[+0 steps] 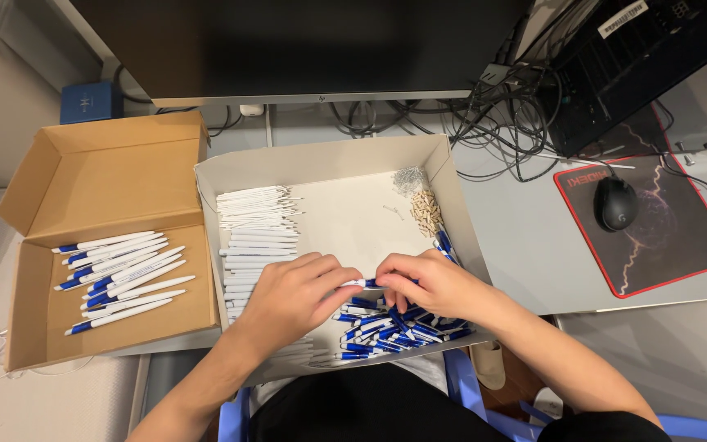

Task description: Assembling ballpoint pens by inserting ink refills into barrels and attaching caps.

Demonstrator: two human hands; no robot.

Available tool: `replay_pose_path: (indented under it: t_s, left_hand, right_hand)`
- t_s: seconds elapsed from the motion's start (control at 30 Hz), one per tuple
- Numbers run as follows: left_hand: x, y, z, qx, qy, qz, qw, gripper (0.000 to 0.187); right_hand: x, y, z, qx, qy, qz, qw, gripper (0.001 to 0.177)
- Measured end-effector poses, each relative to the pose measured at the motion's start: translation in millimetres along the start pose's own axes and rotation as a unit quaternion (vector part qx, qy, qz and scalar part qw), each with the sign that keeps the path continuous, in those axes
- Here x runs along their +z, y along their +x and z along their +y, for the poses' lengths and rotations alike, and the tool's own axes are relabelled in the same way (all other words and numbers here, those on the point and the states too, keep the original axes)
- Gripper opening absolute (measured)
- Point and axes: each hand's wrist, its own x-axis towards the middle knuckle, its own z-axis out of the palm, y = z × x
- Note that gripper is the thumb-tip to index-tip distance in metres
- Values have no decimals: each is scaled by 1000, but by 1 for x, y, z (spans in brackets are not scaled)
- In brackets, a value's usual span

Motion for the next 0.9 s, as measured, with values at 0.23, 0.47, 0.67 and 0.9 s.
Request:
replay_pose_path:
  t_s: [0.23,0.47,0.67,0.9]
  left_hand:
    - [-2,-1,-3,-15,7,6,1000,13]
    - [6,-2,-5,12,16,-15,1000,15]
    - [-1,0,1,46,30,-38,998,27]
    - [-2,0,3,47,39,-51,997,24]
  right_hand:
    - [-3,-1,-5,-22,-40,2,999,12]
    - [-4,-2,-14,-18,-44,-10,999,18]
    - [-1,-3,4,-7,-33,-33,999,27]
    - [-1,-2,4,16,-50,-56,997,34]
